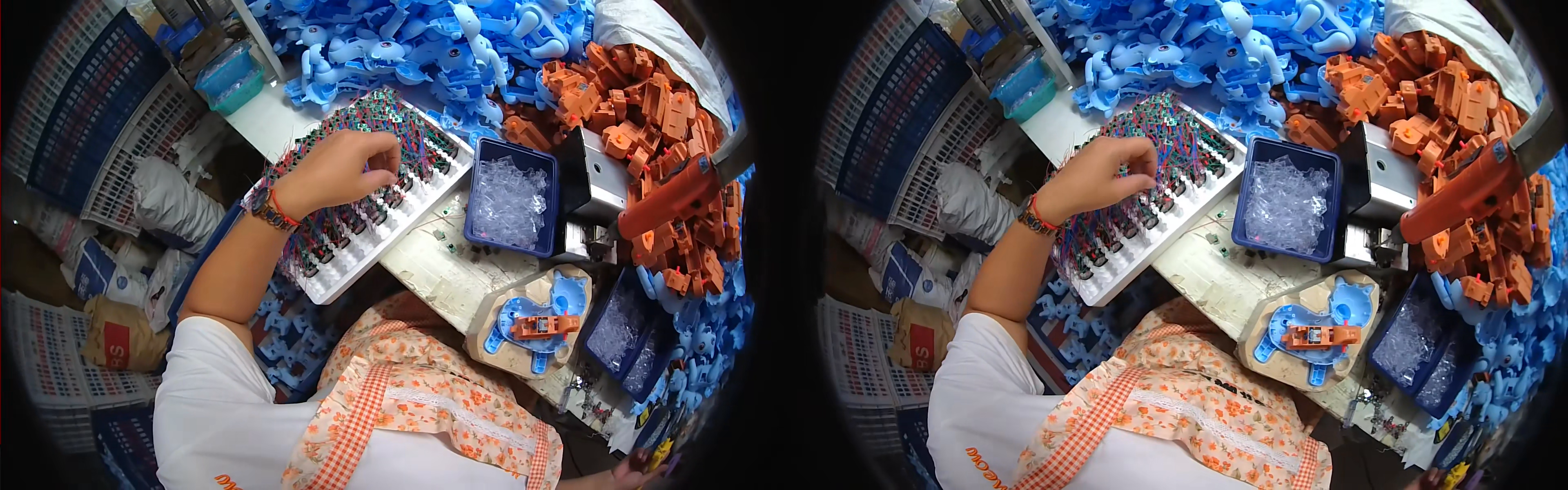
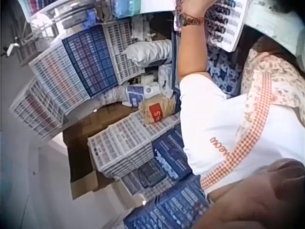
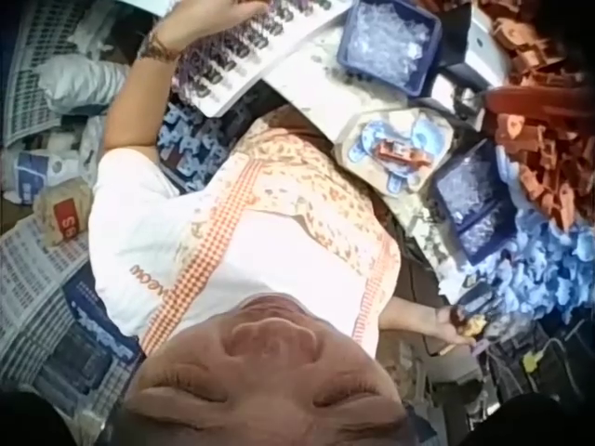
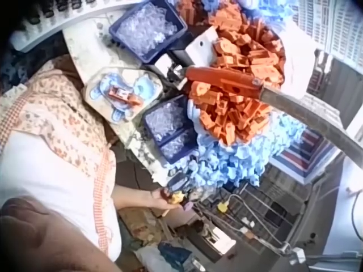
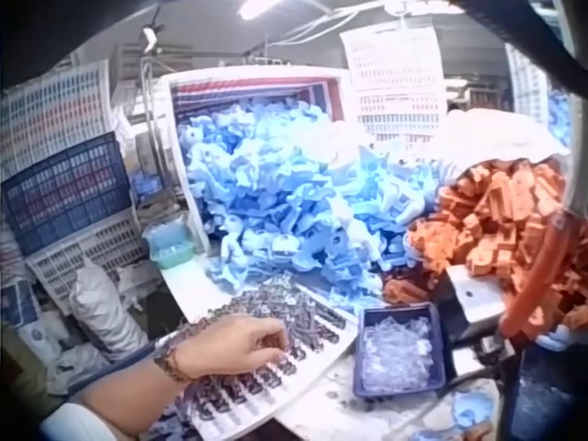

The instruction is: Assembling blue toy ponies by attaching orange components using a handheld tool.

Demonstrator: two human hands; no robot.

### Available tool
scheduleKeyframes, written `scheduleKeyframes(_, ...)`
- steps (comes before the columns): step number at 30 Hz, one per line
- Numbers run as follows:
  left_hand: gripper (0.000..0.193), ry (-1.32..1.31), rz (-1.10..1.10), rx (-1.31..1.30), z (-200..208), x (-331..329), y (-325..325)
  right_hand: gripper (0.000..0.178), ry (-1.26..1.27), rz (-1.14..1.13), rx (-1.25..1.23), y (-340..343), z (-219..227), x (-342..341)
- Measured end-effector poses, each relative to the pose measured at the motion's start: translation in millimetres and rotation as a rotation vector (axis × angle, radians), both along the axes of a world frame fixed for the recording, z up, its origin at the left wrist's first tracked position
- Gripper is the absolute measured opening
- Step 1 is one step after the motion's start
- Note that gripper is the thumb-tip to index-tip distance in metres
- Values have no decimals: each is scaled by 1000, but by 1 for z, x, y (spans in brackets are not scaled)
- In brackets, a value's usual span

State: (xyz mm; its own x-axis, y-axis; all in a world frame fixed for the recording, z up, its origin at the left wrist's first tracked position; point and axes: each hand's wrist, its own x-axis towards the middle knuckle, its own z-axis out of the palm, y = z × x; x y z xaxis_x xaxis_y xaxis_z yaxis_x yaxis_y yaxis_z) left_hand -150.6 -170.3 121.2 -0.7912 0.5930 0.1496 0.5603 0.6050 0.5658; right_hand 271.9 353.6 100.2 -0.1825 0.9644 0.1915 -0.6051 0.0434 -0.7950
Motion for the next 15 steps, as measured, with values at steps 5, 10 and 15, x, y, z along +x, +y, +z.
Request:
scheduleKeyframes(5, 23, -9, 71, 132, -12, -12, -12, 28, -27, -45, 49, -6, 1, -16)
scheduleKeyframes(10, 38, -373, 220, 43, -17, -6, -37, 26, -75, -3, 89, -4, 0, -13)
scheduleKeyframes(15, 63, -282, 291, 213, -28, 27, -46, 24, -18, -41, 84, 0, -4, -15)
